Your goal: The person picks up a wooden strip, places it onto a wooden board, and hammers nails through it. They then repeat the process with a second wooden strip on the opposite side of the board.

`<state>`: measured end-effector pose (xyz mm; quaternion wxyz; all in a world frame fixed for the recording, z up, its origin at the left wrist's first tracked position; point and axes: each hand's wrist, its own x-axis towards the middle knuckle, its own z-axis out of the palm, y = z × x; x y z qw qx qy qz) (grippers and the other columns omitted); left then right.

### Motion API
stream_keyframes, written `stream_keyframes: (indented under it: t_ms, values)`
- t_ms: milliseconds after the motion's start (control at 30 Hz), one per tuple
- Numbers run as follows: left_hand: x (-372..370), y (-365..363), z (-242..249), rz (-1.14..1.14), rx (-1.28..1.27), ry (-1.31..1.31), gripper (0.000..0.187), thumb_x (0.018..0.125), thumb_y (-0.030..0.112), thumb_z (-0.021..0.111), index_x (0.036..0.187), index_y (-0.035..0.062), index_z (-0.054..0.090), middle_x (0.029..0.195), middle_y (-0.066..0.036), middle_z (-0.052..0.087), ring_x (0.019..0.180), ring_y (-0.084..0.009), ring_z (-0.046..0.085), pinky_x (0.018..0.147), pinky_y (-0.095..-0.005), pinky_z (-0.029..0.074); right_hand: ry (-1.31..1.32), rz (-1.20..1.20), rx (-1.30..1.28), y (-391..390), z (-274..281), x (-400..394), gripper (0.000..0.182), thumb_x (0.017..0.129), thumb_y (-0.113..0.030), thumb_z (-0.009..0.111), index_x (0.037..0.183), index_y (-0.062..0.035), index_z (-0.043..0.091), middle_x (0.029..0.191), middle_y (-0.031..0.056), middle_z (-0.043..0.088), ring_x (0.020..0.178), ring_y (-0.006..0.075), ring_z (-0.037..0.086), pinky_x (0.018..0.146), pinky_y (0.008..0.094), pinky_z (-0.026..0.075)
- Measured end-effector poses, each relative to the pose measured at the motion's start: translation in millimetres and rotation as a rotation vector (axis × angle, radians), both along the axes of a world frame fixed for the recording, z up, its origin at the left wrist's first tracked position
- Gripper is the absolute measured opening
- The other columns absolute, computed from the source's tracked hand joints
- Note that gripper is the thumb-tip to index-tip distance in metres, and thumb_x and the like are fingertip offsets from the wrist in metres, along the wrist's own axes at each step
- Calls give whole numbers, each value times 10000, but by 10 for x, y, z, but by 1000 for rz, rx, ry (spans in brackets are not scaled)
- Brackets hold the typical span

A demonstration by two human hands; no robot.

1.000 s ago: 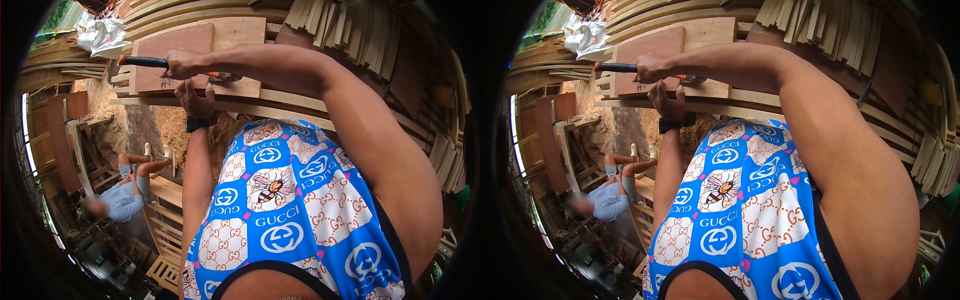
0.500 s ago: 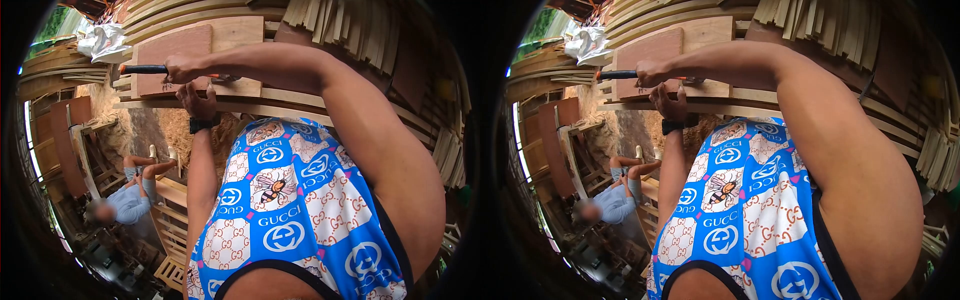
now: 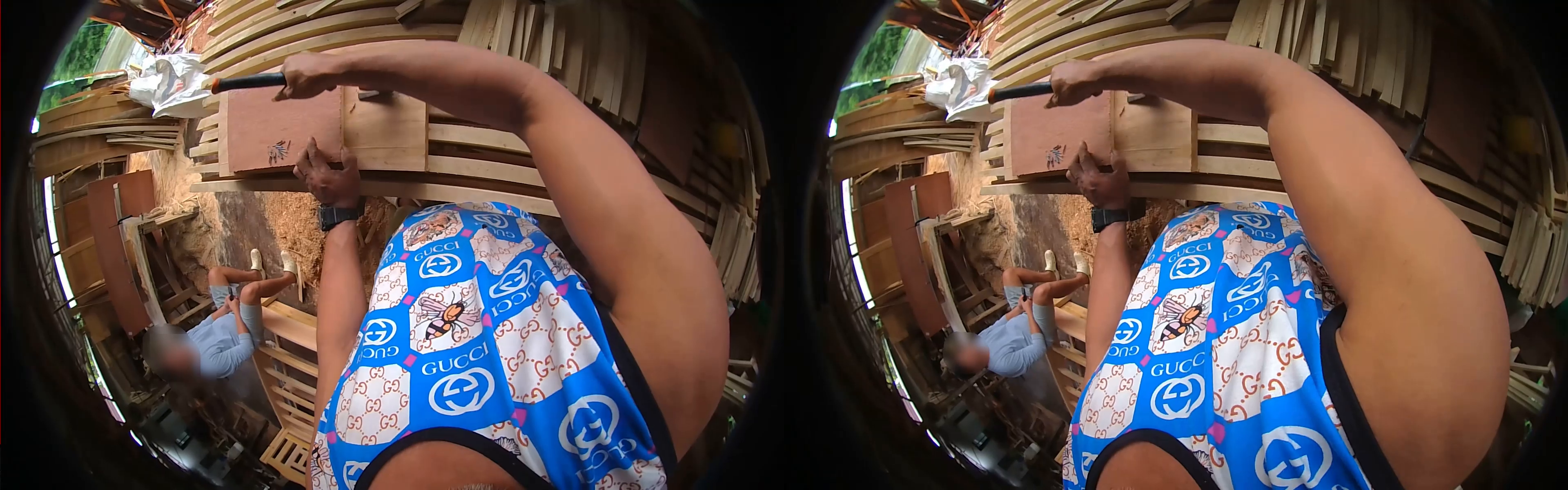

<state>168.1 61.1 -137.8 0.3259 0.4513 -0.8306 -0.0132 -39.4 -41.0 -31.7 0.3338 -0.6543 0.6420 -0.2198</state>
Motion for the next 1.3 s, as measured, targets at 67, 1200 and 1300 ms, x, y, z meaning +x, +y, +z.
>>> stream_keyframes:
  t_ms: [67,1200,1300]
  values:
    - [-4,14,9,16,19,-6,666,791,328,758,1350,-8,624,1227,-223,593,1136,-438,542,1001,-544,460,18,-80,18,-108,79,-200,592,963,-537,684,742,11,655,627,145,612,479,286,614,437,417,539]
    - [26,93,145,13,13,-7,650,783,271,748,1355,-15,632,1212,-242,594,1107,-438,564,977,-537,487,-115,-186,17,-391,184,-352,537,929,-495,724,712,-19,601,601,100,551,486,245,533,434,406,461]
    - [27,84,135,4,14,5,646,790,275,743,1356,-16,631,1213,-244,593,1113,-439,561,980,-540,486,-92,-173,11,-395,188,-349,556,935,-501,715,700,-10,602,595,108,557,487,249,548,439,409,466]
